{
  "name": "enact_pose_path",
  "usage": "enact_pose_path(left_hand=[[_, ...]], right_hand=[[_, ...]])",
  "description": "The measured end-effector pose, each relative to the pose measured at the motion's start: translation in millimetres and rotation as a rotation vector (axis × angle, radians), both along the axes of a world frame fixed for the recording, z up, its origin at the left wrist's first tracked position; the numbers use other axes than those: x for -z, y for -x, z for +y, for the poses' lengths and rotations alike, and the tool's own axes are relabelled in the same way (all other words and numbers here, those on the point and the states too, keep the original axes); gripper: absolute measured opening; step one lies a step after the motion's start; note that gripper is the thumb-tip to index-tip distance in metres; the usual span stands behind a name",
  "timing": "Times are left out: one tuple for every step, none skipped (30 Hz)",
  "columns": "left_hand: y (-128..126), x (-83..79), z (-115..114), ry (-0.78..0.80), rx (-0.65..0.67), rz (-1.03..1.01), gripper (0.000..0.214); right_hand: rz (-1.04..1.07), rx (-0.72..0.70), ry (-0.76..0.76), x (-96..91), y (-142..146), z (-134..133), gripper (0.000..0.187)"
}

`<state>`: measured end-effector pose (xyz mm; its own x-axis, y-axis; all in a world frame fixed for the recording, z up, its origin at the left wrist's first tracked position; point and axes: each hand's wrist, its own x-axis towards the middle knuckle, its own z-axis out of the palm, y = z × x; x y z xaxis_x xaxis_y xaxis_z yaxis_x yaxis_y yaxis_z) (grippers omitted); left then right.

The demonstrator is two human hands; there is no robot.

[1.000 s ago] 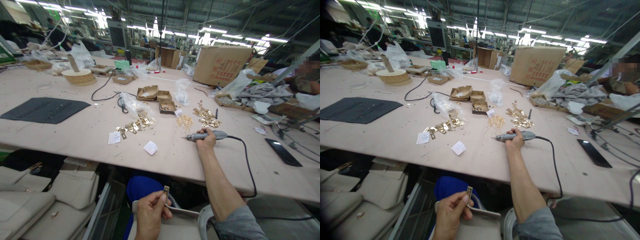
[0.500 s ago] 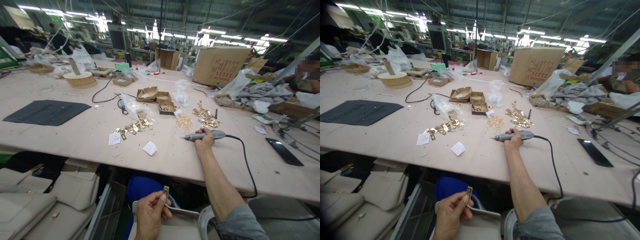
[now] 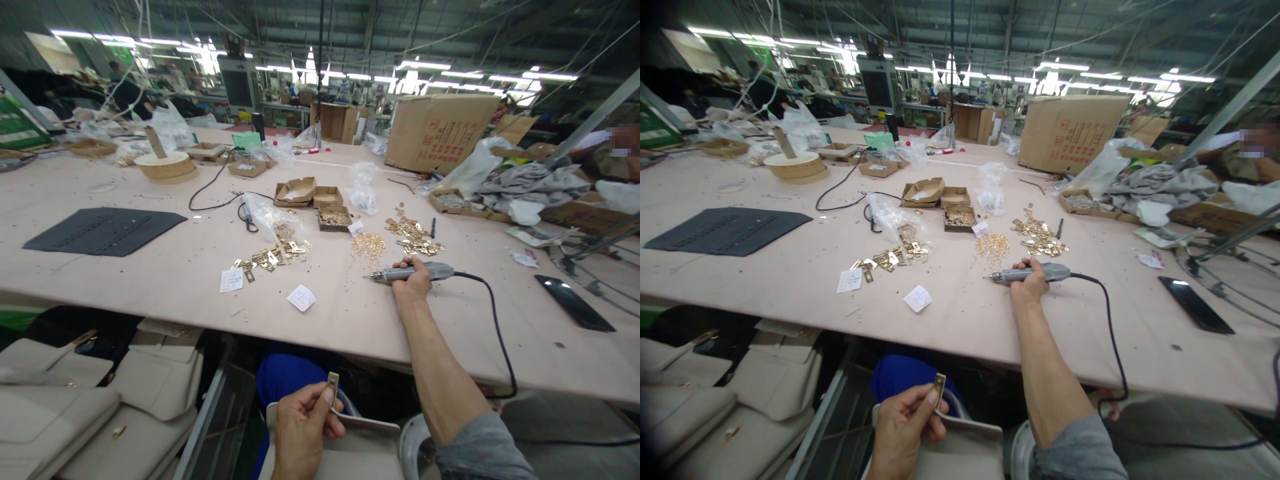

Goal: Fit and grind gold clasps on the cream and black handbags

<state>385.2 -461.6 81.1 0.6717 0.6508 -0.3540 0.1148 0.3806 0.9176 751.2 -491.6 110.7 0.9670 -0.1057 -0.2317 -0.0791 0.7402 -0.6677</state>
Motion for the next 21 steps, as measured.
enact_pose_path(left_hand=[[0.1,-0.2,-0.2,0.000,0.001,-0.003,0.054],[0.2,-0.4,-0.3,0.004,0.009,-0.006,0.053],[0.3,-0.4,-0.3,0.010,0.018,-0.011,0.053],[0.5,-0.4,-0.3,0.017,0.023,-0.016,0.052],[0.6,-0.2,-0.4,0.024,0.023,-0.020,0.052],[0.7,0.0,-0.5,0.028,0.017,-0.023,0.052],[0.8,0.2,-0.8,0.027,0.007,-0.023,0.052],[0.9,0.3,-1.0,0.023,-0.004,-0.020,0.052],[0.9,0.4,-1.3,0.016,-0.011,-0.015,0.053],[0.9,0.5,-1.4,0.010,-0.009,-0.010,0.054],[0.8,0.4,-1.5,0.007,-0.006,-0.006,0.054],[0.8,0.4,-1.3,0.009,-0.004,-0.006,0.054],[0.8,0.2,-1.0,0.014,-0.003,-0.008,0.054],[0.8,0.0,-0.6,0.021,0.002,-0.012,0.054],[0.8,-0.4,-0.2,0.029,0.008,-0.015,0.053],[0.9,-0.7,0.1,0.034,0.013,-0.017,0.053],[1.0,-1.1,0.4,0.034,0.018,-0.018,0.053],[1.2,-1.5,0.4,0.031,0.019,-0.018,0.052],[1.4,-1.9,0.4,0.025,0.017,-0.017,0.052],[1.6,-2.2,0.2,0.019,0.011,-0.016,0.052],[1.9,-2.4,-0.1,0.015,0.006,-0.015,0.052]], right_hand=[[0.002,0.001,-0.004,-0.5,0.3,-0.4,0.019],[0.004,0.002,-0.006,-0.9,0.6,-0.6,0.019],[0.006,0.004,-0.008,-1.1,0.9,-0.8,0.019],[0.006,0.005,-0.009,-1.3,1.0,-0.8,0.019],[0.005,0.007,-0.009,-1.3,1.1,-0.7,0.020],[0.004,0.008,-0.009,-1.2,1.1,-0.6,0.020],[0.003,0.009,-0.008,-0.9,1.0,-0.5,0.021],[0.003,0.011,-0.007,-0.6,0.8,-0.5,0.021],[0.003,0.013,-0.006,-0.3,0.5,-0.5,0.021],[0.003,0.015,-0.004,0.0,0.2,-0.5,0.022],[0.003,0.016,-0.002,0.3,-0.1,-0.6,0.023],[0.003,0.017,-0.001,0.5,-0.4,-0.8,0.024],[0.003,0.017,0.001,0.5,-0.6,-0.9,0.025],[0.003,0.016,0.002,0.5,-0.7,-1.1,0.026],[0.004,0.015,0.003,0.4,-0.7,-1.2,0.026],[0.006,0.015,0.003,0.2,-0.6,-1.3,0.025],[0.008,0.016,0.003,0.0,-0.5,-1.4,0.025],[0.010,0.016,0.003,-0.1,-0.3,-1.5,0.024],[0.011,0.016,0.002,-0.3,0.0,-1.5,0.024],[0.011,0.015,0.002,-0.3,0.2,-1.5,0.024],[0.011,0.014,0.002,-0.4,0.4,-1.5,0.024]])
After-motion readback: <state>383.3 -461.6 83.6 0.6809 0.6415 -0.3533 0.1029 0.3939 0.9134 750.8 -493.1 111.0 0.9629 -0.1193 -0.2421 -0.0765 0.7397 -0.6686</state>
